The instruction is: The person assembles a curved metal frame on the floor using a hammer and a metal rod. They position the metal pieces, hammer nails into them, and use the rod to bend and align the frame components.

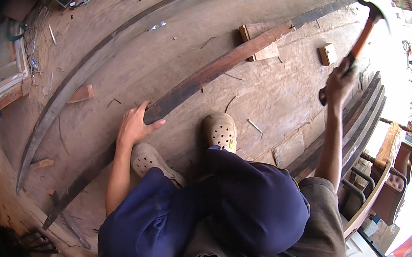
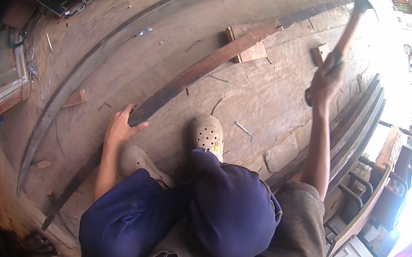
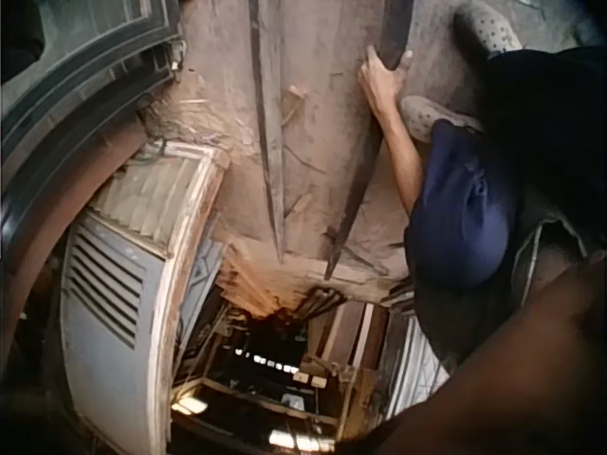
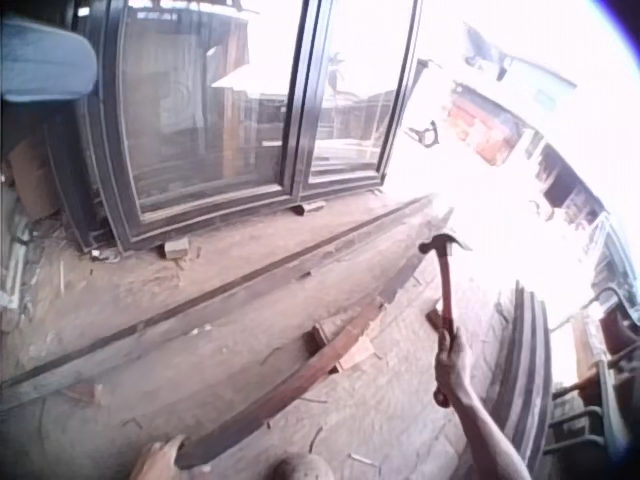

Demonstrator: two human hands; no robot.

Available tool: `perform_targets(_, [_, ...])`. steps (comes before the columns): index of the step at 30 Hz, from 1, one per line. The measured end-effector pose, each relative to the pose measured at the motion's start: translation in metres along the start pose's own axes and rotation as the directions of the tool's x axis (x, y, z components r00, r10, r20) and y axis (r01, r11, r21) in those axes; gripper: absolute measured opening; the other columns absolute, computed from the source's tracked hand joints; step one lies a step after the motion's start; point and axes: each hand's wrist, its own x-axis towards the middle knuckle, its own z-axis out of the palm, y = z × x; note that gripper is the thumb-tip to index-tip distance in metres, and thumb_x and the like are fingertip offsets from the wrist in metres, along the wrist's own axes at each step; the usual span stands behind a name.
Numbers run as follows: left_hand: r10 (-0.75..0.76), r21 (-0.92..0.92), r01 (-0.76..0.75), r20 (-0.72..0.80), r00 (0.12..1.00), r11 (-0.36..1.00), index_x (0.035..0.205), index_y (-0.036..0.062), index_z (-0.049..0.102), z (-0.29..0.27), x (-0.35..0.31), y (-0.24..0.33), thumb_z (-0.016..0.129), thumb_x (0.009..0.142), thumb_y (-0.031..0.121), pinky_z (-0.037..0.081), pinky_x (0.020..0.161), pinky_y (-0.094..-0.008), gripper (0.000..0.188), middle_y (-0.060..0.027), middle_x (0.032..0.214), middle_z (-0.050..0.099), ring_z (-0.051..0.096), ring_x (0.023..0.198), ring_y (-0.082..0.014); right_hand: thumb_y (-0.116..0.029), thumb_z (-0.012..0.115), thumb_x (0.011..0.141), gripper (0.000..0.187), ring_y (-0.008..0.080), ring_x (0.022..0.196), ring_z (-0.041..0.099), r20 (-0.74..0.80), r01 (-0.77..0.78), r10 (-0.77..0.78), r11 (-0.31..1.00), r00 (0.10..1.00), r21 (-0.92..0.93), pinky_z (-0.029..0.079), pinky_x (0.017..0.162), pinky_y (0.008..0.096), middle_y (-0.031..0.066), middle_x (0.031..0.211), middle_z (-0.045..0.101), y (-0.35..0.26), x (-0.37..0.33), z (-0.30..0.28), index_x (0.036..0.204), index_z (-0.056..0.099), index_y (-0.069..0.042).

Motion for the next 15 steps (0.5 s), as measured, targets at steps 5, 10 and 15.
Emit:
perform_targets(5, [0.034, 0.015, -0.034, -0.026, 0.999, 0.999, 0.129, 0.0006, 0.052, 0.009, -0.001, -0.002, 0.071, 0.067, 0.066, 0.047, 0.094, -0.0484, 0.092, -0.0255, 0.113, 0.064, 0.060, 0.109, -0.0418, -0.039, 0.052, 0.096, 0.041, 0.0352, 0.065, 0.065, 0.438, -0.032, 0.204, 0.928, 0.876, -0.370, 0.051, 0.060, 0.0453, 0.0235, 0.075, 0.063, 0.057, -0.031, 0.019, 0.106, 0.055, 0.001])
perform_targets(10, [0.039, 0.018, -0.038, -0.013, 0.999, 0.999, 0.128, -0.0009, 0.053, 0.000, -0.001, 0.002, 0.072, 0.066, 0.066, 0.048, 0.092, -0.0488, 0.093, -0.0269, 0.108, 0.065, 0.062, 0.106, -0.0423, -0.040, 0.048, 0.099, 0.041, 0.0167, 0.050, 0.057, 0.263, -0.014, 0.059, 0.985, 0.963, -0.171, 0.045, 0.046, 0.0341, 0.0074, 0.062, 0.057, 0.014, -0.003, -0.020, 0.105, 0.059, -0.001])
perform_targets(15, [0.026, -0.024, -0.027, -0.032, 0.999, 0.999, 0.128, -0.0018, 0.053, 0.001, -0.005, -0.003, 0.074, 0.065, 0.064, 0.049, 0.092, -0.0476, 0.093, -0.0270, 0.108, 0.065, 0.063, 0.105, -0.0414, -0.034, 0.045, 0.101, 0.033, 0.0110, 0.046, 0.052, -0.093, 0.152, -0.146, 0.987, 0.985, 0.055, 0.043, 0.042, 0.0313, 0.0048, 0.060, 0.054, -0.011, 0.005, -0.007, 0.089, 0.053, -0.004])
